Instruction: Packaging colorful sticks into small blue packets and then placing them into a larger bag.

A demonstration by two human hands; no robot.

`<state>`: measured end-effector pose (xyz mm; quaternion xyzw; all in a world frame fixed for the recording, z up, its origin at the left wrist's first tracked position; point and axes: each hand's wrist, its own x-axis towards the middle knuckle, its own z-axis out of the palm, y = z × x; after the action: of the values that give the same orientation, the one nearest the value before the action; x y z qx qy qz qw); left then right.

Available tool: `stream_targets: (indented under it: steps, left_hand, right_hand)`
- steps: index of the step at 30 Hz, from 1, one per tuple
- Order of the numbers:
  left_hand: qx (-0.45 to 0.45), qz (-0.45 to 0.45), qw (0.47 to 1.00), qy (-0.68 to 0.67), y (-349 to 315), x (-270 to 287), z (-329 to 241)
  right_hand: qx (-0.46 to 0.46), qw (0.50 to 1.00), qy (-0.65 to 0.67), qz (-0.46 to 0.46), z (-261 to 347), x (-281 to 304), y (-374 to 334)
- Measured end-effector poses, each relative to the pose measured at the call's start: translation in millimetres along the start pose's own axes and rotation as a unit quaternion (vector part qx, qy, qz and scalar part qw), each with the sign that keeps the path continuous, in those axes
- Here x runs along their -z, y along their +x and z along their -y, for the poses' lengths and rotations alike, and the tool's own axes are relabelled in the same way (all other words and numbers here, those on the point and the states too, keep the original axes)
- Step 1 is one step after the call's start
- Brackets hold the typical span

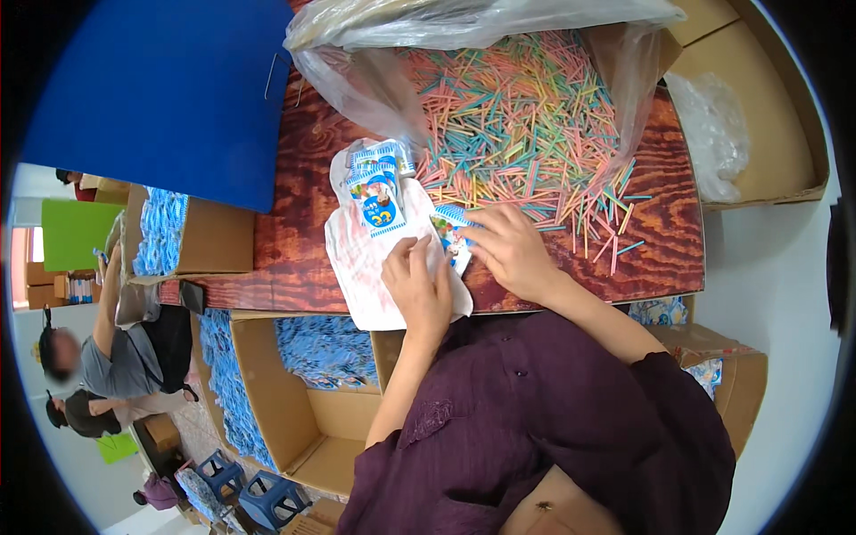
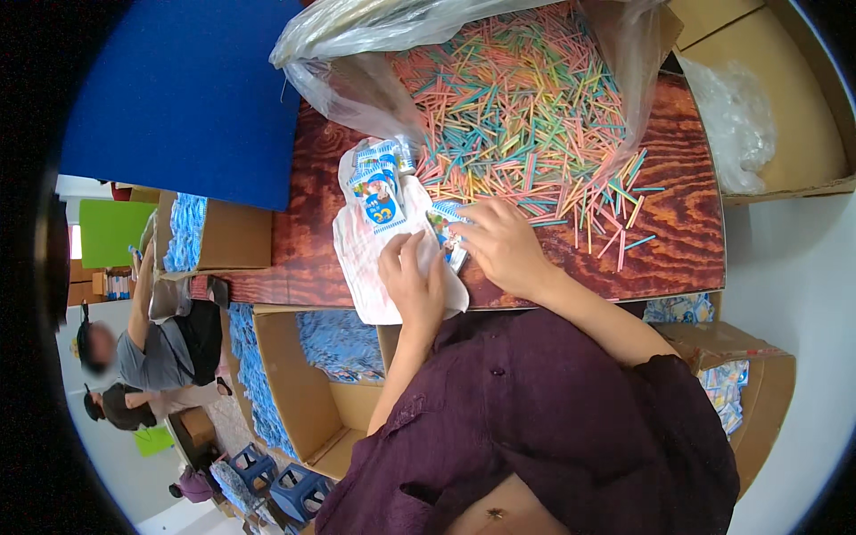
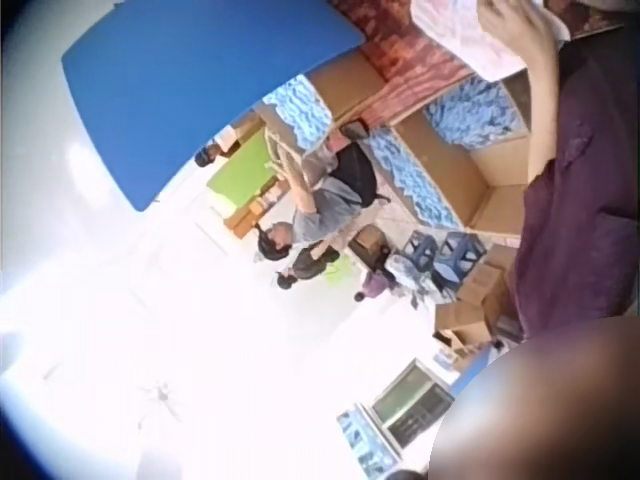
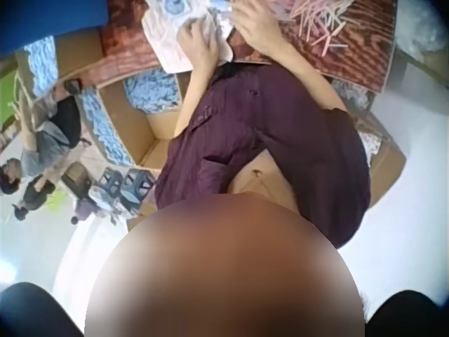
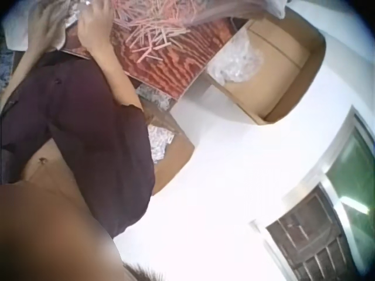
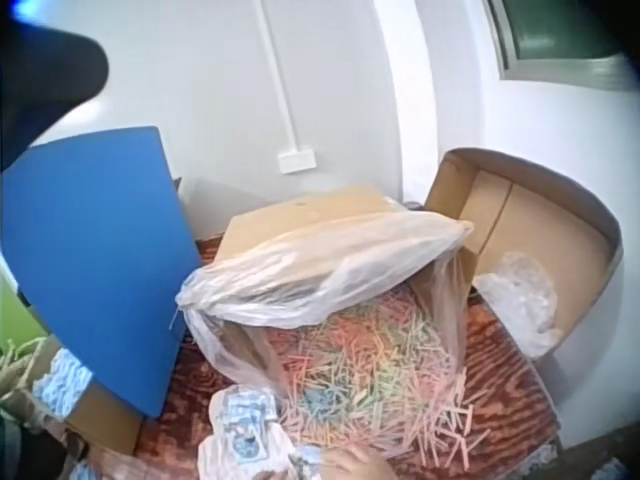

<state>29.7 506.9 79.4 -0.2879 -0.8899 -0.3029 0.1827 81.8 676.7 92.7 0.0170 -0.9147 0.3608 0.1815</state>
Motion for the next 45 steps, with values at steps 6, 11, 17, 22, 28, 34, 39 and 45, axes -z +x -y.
stream_targets:
  steps: [6, 11, 17, 22, 28, 34, 39, 45]
  left_hand:
    - [0.065, 0.065, 0.992, -0.082, -20.4, 1.2, 31.8]
    - [0.028, -0.005, 1.000, 0.007, 0.4, 13.5, 8.9]
    - [0.003, 0.106, 0.994, -0.024, 8.1, -12.1, 4.5]
    - [0.009, 0.080, 0.996, -0.044, 5.8, -23.5, 12.5]
    - [0.043, 0.094, 0.988, -0.119, 8.4, -25.5, 22.7]
    - [0.007, 0.068, 0.990, -0.124, 9.0, -21.2, 18.0]
    - [-0.001, 0.068, 0.995, -0.075, 9.9, -25.8, 20.2]
    - [-0.024, -0.015, 0.995, -0.091, 13.1, -29.4, 20.9]
  right_hand:
    - [0.049, 0.995, -0.079, 0.033, -10.1, -12.4, -14.8]
    - [0.054, 0.995, -0.087, 0.005, -8.9, -17.9, -17.8]
    - [0.054, 0.995, -0.084, -0.004, -10.9, -20.5, -22.7]
    - [0.038, 0.997, -0.064, -0.010, -12.9, -22.3, -23.7]
    - [0.043, 0.998, -0.048, -0.027, -21.0, -23.9, -27.2]
    - [-0.019, 0.996, 0.054, -0.065, -19.1, -15.1, -24.2]
    - [-0.019, 0.997, 0.040, -0.065, -17.9, -15.5, -16.3]
    - [-0.019, 0.997, 0.037, -0.070, -14.4, -4.3, -12.5]
